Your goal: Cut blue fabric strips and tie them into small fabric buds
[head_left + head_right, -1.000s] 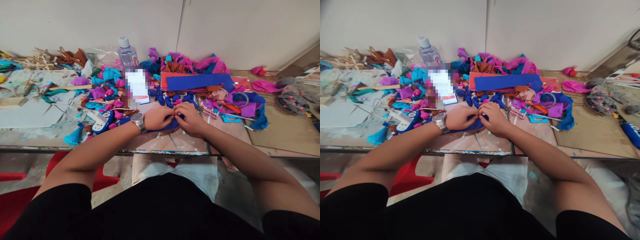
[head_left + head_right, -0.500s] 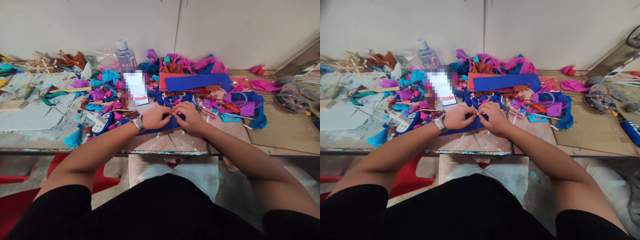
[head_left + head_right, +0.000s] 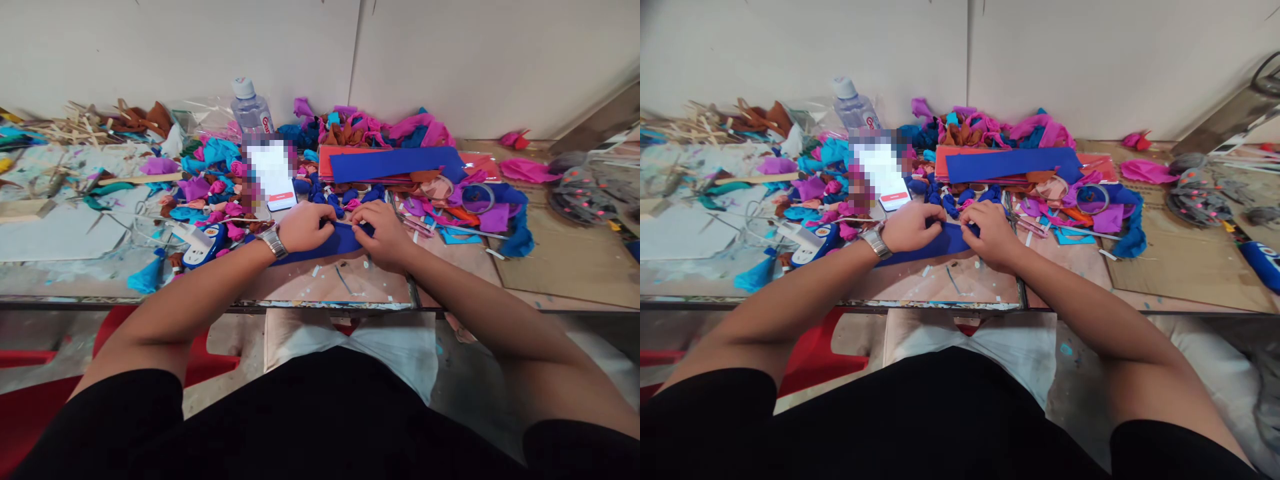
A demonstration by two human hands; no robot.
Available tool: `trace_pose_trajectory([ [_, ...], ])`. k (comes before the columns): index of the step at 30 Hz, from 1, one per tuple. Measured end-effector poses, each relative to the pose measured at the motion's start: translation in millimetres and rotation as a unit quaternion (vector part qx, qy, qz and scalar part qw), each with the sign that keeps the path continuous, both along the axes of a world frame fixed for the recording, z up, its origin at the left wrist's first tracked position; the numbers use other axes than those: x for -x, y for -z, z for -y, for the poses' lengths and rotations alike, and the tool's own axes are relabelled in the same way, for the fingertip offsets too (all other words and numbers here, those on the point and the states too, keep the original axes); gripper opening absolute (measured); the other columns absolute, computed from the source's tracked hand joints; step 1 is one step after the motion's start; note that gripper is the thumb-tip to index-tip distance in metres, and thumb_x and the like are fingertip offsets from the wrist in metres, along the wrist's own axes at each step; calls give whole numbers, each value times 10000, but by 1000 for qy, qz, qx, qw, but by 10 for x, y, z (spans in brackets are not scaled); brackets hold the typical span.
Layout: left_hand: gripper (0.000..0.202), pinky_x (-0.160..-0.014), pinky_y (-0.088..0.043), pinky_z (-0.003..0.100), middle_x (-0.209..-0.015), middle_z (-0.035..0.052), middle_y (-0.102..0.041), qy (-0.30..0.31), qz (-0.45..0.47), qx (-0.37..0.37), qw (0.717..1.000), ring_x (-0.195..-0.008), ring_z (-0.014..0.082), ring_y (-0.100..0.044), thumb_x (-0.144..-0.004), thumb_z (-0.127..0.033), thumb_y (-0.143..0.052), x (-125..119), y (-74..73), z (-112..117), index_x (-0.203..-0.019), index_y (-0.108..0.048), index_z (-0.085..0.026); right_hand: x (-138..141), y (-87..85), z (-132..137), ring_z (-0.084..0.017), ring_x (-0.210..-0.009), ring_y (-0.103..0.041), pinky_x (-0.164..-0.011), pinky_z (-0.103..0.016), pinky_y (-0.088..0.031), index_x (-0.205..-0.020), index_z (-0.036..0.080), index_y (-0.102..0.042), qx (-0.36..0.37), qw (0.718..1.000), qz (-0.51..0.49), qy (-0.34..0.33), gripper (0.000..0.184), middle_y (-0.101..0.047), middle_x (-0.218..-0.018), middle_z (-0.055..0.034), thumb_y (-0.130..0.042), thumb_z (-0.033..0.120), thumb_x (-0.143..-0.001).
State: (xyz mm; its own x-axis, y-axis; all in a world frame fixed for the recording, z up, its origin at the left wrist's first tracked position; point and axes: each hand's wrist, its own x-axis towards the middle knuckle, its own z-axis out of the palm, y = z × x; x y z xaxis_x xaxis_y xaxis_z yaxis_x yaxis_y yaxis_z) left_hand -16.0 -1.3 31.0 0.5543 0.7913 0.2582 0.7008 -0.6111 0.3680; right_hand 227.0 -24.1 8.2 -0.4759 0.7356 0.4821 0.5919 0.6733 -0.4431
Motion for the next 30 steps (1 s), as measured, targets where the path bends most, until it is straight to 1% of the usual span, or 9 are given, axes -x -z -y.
trace_pose_trajectory([
  [3, 313, -750, -519, 366, -888, 72, -822, -20, -15, 2, 1000, -774, 246, -719, -861, -261, -539, 9, 2, -23, -969, -827, -204, -5, 9, -4, -318, -1069, -662, -979, -508, -418, -920, 251, -617, -7, 1000, -3, 6, 46, -785, -1082, -82, -631, 217, -946],
  [5, 321, -756, -522, 367, -884, 74, -820, -20, -20, 4, 1000, -778, 249, -721, -861, -258, -534, 11, -5, -23, -971, -830, -202, -5, 24, -9, -315, -1066, -663, -976, -505, -416, -917, 249, -617, -7, 1000, -4, 0, 47, -786, -1079, -78, -632, 214, -945],
  [11, 328, -768, -519, 353, -891, 71, -815, 56, -19, 17, 998, -780, 229, -710, -905, -315, -536, -12, -27, 40, -1002, -822, -186, 8, 54, -16, -321, -1092, -657, -970, -508, -425, -930, 250, -621, -5, 1000, 4, -19, 30, -787, -1107, -91, -621, 228, -951],
  [13, 339, -766, -516, 359, -888, 78, -816, 66, -29, 15, 997, -782, 234, -714, -920, -310, -519, -20, -16, 47, -996, -823, -182, 10, 50, -15, -321, -1101, -654, -978, -512, -426, -935, 253, -627, -3, 1000, 12, -18, 30, -788, -1118, -90, -621, 229, -953],
  [17, 347, -768, -518, 367, -906, 89, -830, 35, -46, -1, 998, -799, 248, -735, -906, -256, -509, -16, 13, 9, -988, -840, -193, 8, 41, -15, -326, -1105, -649, -976, -512, -427, -948, 246, -642, -7, 1000, 25, -14, 26, -786, -1127, -98, -625, 231, -960],
  [21, 345, -742, -515, 365, -882, 75, -832, 3, -40, -2, 999, -766, 244, -737, -902, -256, -514, 5, 6, -22, -971, -849, -216, 5, 57, -22, -325, -1101, -649, -976, -506, -426, -953, 247, -646, 1, 1000, 25, -12, 33, -788, -1131, -98, -620, 234, -969],
  [23, 341, -747, -518, 361, -889, 73, -833, 20, -34, 1, 999, -771, 242, -738, -895, -272, -524, 8, -6, -12, -988, -847, -213, 4, 69, -26, -331, -1105, -652, -975, -506, -423, -964, 248, -652, 7, 1000, 24, -8, 35, -789, -1123, -103, -619, 251, -975],
  [26, 332, -748, -516, 356, -881, 81, -826, 68, -47, 1, 997, -762, 237, -731, -881, -303, -544, -2, -15, 20, -996, -837, -195, 2, 80, -34, -335, -1099, -662, -977, -505, -423, -972, 245, -657, 13, 999, 28, -8, 51, -789, -1101, -103, -619, 277, -984],
  [30, 317, -709, -492, 356, -823, 85, -813, 73, -64, 1, 995, -721, 232, -714, -880, -304, -541, -20, -4, 40, -926, -832, -187, -5, 84, -41, -327, -1084, -685, -984, -505, -431, -936, 237, -663, 20, 999, 32, -20, 62, -792, -1069, -97, -627, 276, -969],
])
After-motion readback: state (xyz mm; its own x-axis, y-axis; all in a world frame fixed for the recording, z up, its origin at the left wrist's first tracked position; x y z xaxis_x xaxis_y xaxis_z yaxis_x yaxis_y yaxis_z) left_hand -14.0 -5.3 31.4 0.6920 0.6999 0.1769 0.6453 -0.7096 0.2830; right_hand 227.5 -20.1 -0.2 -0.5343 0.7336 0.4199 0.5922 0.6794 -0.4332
